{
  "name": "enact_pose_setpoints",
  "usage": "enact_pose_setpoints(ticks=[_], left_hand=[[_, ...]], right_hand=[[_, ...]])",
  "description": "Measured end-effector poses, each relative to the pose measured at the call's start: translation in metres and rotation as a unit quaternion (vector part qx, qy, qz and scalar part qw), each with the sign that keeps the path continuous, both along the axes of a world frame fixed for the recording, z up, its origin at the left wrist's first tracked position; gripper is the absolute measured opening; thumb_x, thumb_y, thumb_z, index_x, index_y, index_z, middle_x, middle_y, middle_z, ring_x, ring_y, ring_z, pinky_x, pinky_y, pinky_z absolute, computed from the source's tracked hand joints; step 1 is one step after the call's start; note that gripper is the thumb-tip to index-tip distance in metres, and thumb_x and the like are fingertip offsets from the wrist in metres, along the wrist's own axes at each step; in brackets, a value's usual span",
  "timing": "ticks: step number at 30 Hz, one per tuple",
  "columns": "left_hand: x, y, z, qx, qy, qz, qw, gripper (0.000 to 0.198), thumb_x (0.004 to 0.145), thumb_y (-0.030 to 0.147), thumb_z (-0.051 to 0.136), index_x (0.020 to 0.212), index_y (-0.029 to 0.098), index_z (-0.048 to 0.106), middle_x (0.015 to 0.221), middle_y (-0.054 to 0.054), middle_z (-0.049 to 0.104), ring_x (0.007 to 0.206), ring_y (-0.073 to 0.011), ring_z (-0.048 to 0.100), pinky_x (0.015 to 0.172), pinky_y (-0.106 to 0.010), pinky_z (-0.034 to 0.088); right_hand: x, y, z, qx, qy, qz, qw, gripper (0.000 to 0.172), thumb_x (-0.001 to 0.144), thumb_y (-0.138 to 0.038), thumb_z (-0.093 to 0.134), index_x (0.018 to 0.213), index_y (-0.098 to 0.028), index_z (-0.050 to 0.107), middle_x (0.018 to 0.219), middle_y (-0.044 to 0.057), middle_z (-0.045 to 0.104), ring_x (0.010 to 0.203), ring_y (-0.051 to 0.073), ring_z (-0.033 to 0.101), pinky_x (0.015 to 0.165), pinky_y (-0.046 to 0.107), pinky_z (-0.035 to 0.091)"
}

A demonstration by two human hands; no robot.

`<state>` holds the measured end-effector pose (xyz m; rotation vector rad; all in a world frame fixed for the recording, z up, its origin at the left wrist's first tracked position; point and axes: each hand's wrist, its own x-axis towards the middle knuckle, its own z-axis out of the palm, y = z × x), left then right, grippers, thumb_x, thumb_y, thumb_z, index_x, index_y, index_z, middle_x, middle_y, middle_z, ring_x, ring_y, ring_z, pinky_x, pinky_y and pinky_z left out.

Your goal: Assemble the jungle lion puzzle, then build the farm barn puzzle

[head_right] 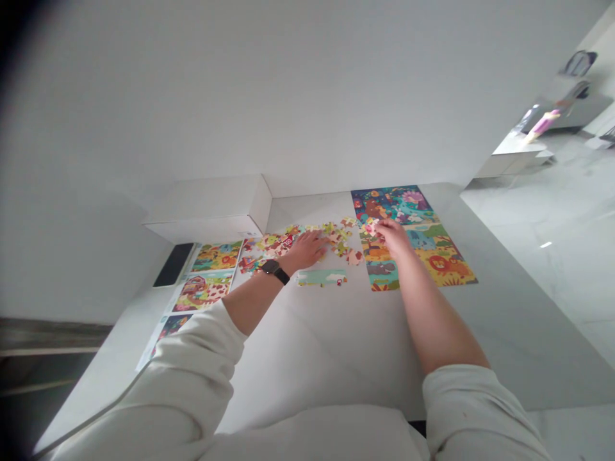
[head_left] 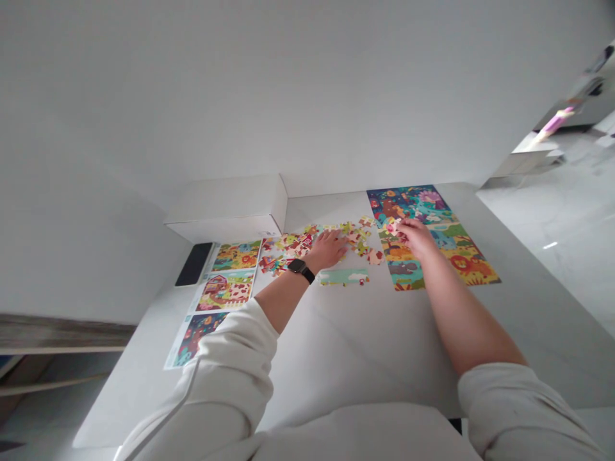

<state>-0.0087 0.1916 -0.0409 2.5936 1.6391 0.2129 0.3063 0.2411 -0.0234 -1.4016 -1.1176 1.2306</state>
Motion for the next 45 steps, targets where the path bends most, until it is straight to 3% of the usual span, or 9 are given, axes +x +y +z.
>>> enact_pose_setpoints(ticks=[11, 19, 23, 29, 36, 41, 45], left_hand=[[-0.009, -0.021, 0.005, -0.005, 0.013, 0.036, 0.999, 0.042, 0.111, 0.039, 0.049, 0.145, 0.022, 0.067, 0.169, -0.015, 0.052, 0.153, -0.0336, 0.053, 0.129, -0.055, 0.039], [-0.009, -0.038, -0.001, -0.006, -0.031, 0.066, 0.997, 0.047, 0.107, 0.036, 0.053, 0.150, 0.022, 0.065, 0.166, -0.016, 0.055, 0.154, -0.0348, 0.051, 0.130, -0.054, 0.039], [0.006, -0.040, 0.005, 0.014, -0.060, 0.088, 0.994, 0.045, 0.103, 0.036, 0.061, 0.146, 0.023, 0.069, 0.166, -0.015, 0.055, 0.156, -0.0371, 0.048, 0.131, -0.056, 0.034], [0.049, -0.027, 0.018, 0.020, -0.093, 0.118, 0.988, 0.043, 0.097, 0.041, 0.074, 0.134, 0.019, 0.073, 0.153, -0.018, 0.062, 0.147, -0.0392, 0.052, 0.127, -0.054, 0.039], [0.067, -0.009, 0.016, -0.034, -0.091, 0.128, 0.987, 0.023, 0.090, 0.035, 0.081, 0.103, 0.016, 0.077, 0.137, -0.020, 0.065, 0.139, -0.0400, 0.056, 0.124, -0.053, 0.040], [0.062, -0.006, 0.021, -0.029, -0.149, 0.133, 0.979, 0.022, 0.079, 0.025, 0.089, 0.094, 0.020, 0.072, 0.122, -0.015, 0.070, 0.125, -0.0353, 0.062, 0.113, -0.048, 0.047], [0.047, -0.016, 0.025, -0.078, -0.281, 0.155, 0.944, 0.013, 0.083, 0.015, 0.081, 0.088, 0.022, 0.070, 0.093, -0.006, 0.074, 0.091, -0.0248, 0.068, 0.089, -0.038, 0.053]], right_hand=[[-0.011, -0.019, -0.020, 0.020, 0.065, -0.013, 0.998, 0.037, 0.075, -0.046, 0.089, 0.086, -0.025, 0.060, 0.074, -0.004, 0.067, 0.065, 0.012, 0.064, 0.066, 0.025, 0.056], [-0.007, -0.013, -0.025, 0.017, 0.174, -0.019, 0.984, 0.045, 0.061, -0.042, 0.100, 0.079, -0.024, 0.063, 0.071, -0.003, 0.070, 0.064, 0.011, 0.065, 0.060, 0.021, 0.054], [-0.010, -0.013, -0.025, 0.017, 0.148, -0.018, 0.989, 0.044, 0.061, -0.043, 0.099, 0.081, -0.024, 0.064, 0.071, -0.003, 0.070, 0.063, 0.013, 0.065, 0.062, 0.025, 0.056], [-0.026, -0.017, -0.023, 0.051, 0.094, 0.013, 0.994, 0.049, 0.060, -0.053, 0.095, 0.087, -0.025, 0.066, 0.074, -0.003, 0.072, 0.068, 0.016, 0.067, 0.066, 0.030, 0.057], [-0.027, -0.017, -0.025, 0.044, 0.070, 0.000, 0.997, 0.051, 0.058, -0.058, 0.091, 0.088, -0.026, 0.066, 0.077, -0.002, 0.072, 0.072, 0.019, 0.069, 0.068, 0.032, 0.056], [-0.026, -0.016, -0.025, 0.041, 0.081, -0.010, 0.996, 0.051, 0.057, -0.058, 0.090, 0.089, -0.026, 0.066, 0.078, -0.001, 0.073, 0.075, 0.020, 0.071, 0.069, 0.032, 0.056], [-0.030, -0.017, -0.025, 0.041, 0.075, 0.000, 0.996, 0.046, 0.063, -0.056, 0.089, 0.089, -0.026, 0.066, 0.080, -0.001, 0.074, 0.075, 0.021, 0.072, 0.072, 0.035, 0.060]])
